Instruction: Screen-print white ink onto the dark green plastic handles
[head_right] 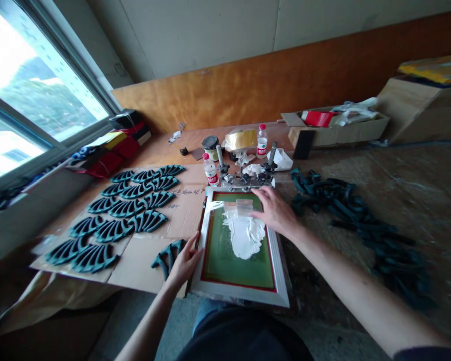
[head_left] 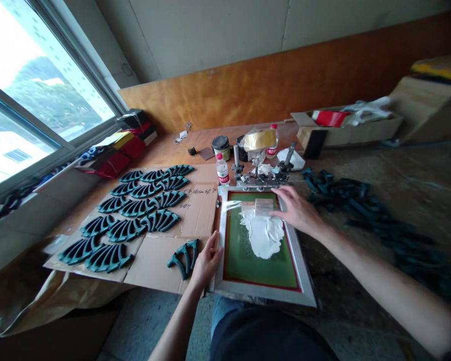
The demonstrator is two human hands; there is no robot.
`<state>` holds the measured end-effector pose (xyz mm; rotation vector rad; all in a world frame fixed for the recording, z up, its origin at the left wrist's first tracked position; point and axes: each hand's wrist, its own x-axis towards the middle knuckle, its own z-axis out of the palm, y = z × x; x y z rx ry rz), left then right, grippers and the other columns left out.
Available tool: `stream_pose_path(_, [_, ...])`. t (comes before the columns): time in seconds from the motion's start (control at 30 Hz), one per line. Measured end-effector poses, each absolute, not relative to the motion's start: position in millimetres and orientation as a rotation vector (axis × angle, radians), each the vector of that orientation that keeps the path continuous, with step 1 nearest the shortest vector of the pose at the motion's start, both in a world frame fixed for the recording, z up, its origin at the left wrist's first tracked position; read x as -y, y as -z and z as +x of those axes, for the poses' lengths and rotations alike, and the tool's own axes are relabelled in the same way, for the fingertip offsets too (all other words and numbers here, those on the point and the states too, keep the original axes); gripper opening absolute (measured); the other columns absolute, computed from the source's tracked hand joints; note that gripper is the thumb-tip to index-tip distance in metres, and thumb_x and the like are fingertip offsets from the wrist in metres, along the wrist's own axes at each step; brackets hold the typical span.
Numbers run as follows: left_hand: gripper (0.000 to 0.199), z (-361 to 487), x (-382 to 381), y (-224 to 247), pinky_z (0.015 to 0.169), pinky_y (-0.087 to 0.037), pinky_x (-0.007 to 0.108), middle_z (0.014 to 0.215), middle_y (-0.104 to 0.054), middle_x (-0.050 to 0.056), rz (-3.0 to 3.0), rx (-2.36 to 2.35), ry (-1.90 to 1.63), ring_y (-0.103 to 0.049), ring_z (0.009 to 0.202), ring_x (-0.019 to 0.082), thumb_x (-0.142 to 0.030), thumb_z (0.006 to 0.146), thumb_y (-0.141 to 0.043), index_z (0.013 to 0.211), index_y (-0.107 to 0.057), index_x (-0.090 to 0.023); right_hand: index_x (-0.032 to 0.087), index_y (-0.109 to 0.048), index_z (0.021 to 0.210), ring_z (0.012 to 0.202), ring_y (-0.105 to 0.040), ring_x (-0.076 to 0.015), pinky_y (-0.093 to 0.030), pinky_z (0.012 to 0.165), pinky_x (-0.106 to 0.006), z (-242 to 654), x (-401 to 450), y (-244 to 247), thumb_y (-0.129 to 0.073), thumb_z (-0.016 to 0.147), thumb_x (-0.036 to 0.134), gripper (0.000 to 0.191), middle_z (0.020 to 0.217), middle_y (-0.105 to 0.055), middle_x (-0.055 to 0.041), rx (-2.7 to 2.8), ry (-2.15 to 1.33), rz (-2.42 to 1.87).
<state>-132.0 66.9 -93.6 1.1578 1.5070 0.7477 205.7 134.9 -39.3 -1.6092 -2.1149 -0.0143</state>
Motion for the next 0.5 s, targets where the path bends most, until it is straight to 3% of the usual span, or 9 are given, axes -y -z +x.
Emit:
stream_pose_path(0.03, [0.070, -132, -68, 101, 0.060, -0.043, 0.022, 0.069, -0.065, -0.001, 1.218, -1.515, -0.733, -0.058, 0.064, 0.015, -0.046, 0.076, -0.065, 0.139, -0.049, -0.022, 0.015, -0.055, 0.121, 0.108, -0.054, -0.0281, -0.046, 0.089, -0.037, 191, -137, 38, -0.068, 0.079, 0.030, 0.047, 0.119, -0.055, -0.0145, 2.214, 0.020, -1.602])
stream_pose_path(0.13, [0.065, -135, -72, 113, 0.062, -0.043, 0.023, 0.071, -0.065, 0.000, 1.405, -1.501, -0.679, -0.059, 0.066, 0.016, -0.046, 0.083, -0.056, 0.142, -0.046, -0.021, 0.017, -0.061, 0.092, 0.090, -0.056, -0.0234, -0.046, 0.078, -0.032, 161, -126, 48, -0.060, 0.080, 0.013, 0.013, 0.092, -0.062, -0.0087, 2.466, -0.043, -1.560])
stream_pose_path(0.23, [0.062, -139, -72, 115, 0.063, -0.043, 0.024, 0.070, -0.064, 0.000, 1.450, -1.504, -0.644, -0.058, 0.067, 0.017, -0.047, 0.086, -0.052, 0.141, -0.046, -0.021, 0.018, -0.059, 0.083, 0.082, -0.055, -0.0206, -0.043, 0.072, -0.030, 161, -96, 62, -0.046, 0.079, 0.001, 0.022, 0.082, -0.062, -0.0062, 2.601, -0.112, -1.339])
stream_pose_path(0.37, [0.060, -139, -70, 115, 0.064, -0.043, 0.025, 0.070, -0.062, -0.001, 1.446, -1.522, -0.620, -0.057, 0.066, 0.017, -0.047, 0.086, -0.051, 0.140, -0.048, -0.021, 0.020, -0.060, 0.079, 0.078, -0.054, -0.0197, -0.041, 0.070, -0.030, 180, -76, 53, -0.045, 0.077, 0.001, 0.024, 0.080, -0.062, -0.0041, 2.770, -0.268, -1.001])
stream_pose_path(0.5, [0.059, -137, -70, 112, 0.063, -0.043, 0.025, 0.070, -0.063, 0.000, 1.410, -1.527, -0.666, -0.057, 0.067, 0.017, -0.048, 0.084, -0.054, 0.137, -0.051, -0.022, 0.021, -0.061, 0.076, 0.078, -0.055, -0.0195, -0.041, 0.070, -0.030, 177, -82, 45, -0.048, 0.074, 0.001, 0.023, 0.077, -0.062, -0.0026, 2.696, -0.318, -1.107])
